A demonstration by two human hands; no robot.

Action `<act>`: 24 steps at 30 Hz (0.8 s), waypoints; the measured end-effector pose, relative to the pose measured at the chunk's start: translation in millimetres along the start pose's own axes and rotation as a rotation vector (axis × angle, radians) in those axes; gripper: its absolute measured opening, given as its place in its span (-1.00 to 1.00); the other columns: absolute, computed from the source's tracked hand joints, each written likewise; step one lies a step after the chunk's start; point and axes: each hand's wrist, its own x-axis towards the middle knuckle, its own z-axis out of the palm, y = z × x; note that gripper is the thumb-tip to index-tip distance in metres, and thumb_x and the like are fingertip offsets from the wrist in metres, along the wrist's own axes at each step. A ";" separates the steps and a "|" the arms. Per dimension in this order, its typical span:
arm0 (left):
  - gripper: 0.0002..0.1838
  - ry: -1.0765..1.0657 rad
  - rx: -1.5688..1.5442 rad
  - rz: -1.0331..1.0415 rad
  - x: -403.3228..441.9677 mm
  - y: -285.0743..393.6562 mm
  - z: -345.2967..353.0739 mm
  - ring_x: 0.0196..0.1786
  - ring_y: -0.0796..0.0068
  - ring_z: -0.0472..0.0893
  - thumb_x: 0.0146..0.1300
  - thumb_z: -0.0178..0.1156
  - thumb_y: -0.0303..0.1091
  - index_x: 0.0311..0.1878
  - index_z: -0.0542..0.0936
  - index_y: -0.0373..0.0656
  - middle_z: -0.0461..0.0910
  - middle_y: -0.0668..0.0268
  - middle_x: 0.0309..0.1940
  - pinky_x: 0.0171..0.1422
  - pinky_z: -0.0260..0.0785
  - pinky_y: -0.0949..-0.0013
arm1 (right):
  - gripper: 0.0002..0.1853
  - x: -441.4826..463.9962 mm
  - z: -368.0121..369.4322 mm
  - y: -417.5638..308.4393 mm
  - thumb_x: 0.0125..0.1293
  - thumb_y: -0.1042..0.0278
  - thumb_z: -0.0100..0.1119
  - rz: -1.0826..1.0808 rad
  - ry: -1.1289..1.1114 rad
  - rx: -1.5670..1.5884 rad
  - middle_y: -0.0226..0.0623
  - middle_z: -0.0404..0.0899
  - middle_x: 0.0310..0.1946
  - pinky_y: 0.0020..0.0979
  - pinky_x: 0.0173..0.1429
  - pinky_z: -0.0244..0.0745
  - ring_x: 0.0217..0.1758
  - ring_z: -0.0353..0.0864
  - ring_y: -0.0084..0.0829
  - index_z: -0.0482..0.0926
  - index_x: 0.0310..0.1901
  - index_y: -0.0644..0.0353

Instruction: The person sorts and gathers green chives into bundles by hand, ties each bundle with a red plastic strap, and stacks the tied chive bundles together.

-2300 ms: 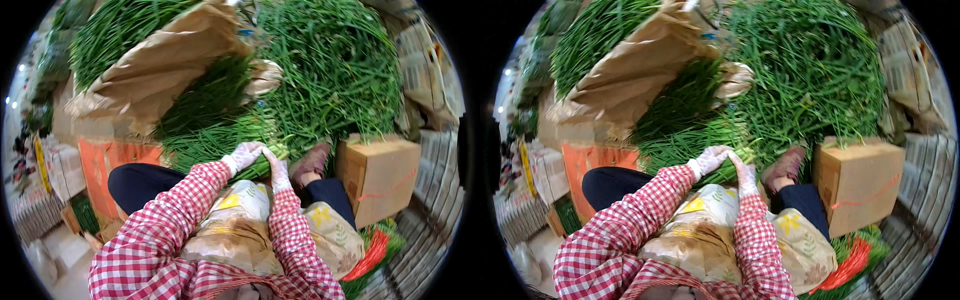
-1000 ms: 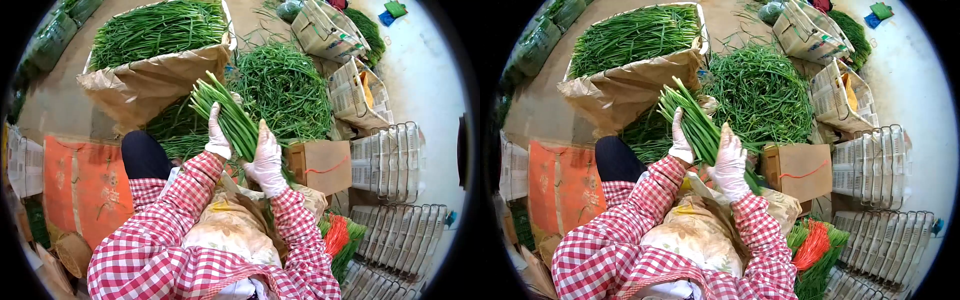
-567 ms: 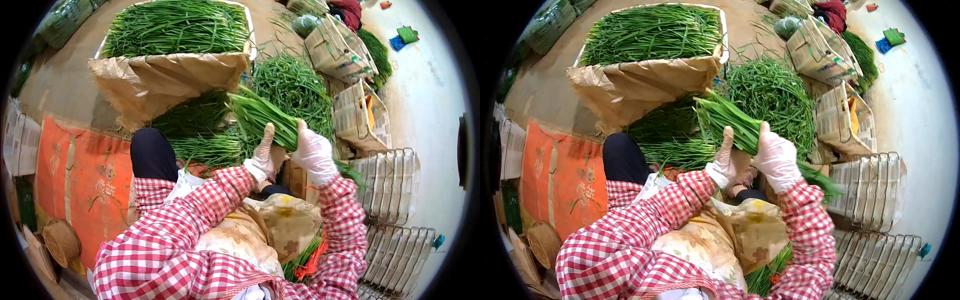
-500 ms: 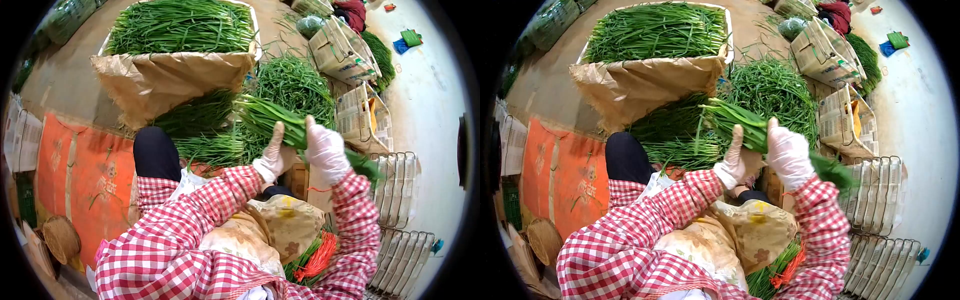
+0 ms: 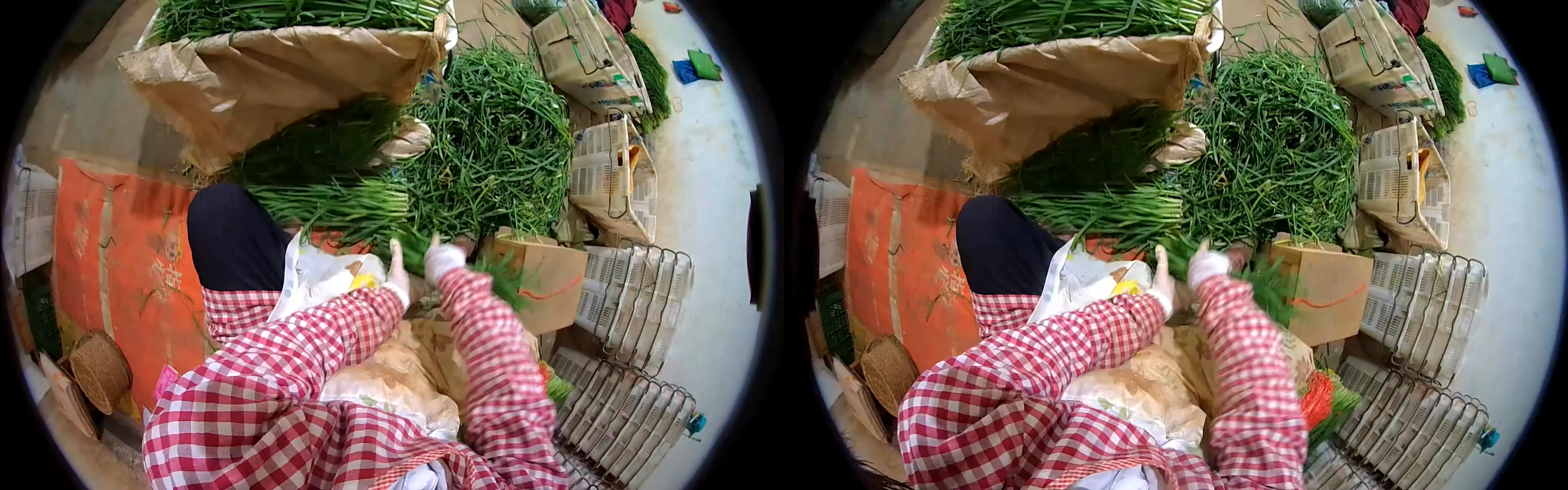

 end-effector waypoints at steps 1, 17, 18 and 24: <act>0.29 -0.090 -0.004 -0.055 0.9 1.5 -7.8 0.39 0.08 0.09 -0.28 0.11 0.61 0.37 0.07 -0.22 0.03 0.06 0.40 0.46 -0.03 0.06 | -0.15 1.1 11.6 -11.1 0.19 0.30 0.13 -0.026 0.033 -0.106 -0.04 0.59 -0.07 -0.33 -0.04 0.52 -0.04 0.62 -0.26 -0.14 0.38 0.44; -0.42 -0.628 1.024 0.274 -145.5 26.9 125.3 -0.24 0.25 0.64 0.10 0.14 -0.13 0.07 0.43 -0.42 0.58 -0.03 -0.11 -0.16 0.58 0.24 | -0.22 -121.3 117.3 49.6 0.15 0.23 0.30 -0.995 0.806 0.966 -0.06 0.30 0.24 -0.37 0.23 0.35 0.24 0.38 -0.28 0.13 0.33 0.29; -0.41 -0.599 1.142 0.322 -169.8 27.6 133.4 -0.19 0.26 0.64 0.06 0.16 -0.15 0.06 0.43 -0.45 0.58 -0.03 -0.12 -0.11 0.56 0.33 | -0.20 -110.4 110.6 61.3 0.16 0.22 0.29 -0.990 0.389 1.244 -0.12 0.23 0.29 -0.32 0.32 0.21 0.33 0.23 -0.29 0.09 0.35 0.28; -0.49 -0.275 1.873 0.572 -302.3 13.7 178.0 -0.11 0.32 0.60 -0.06 0.15 -0.46 0.06 0.48 -0.38 0.58 0.05 -0.07 0.03 0.46 0.33 | 0.00 -148.0 32.3 2.8 0.01 -0.27 0.28 -2.011 0.095 1.742 -0.25 0.00 0.41 -0.06 0.46 -0.04 0.45 0.03 -0.24 0.01 0.41 -0.10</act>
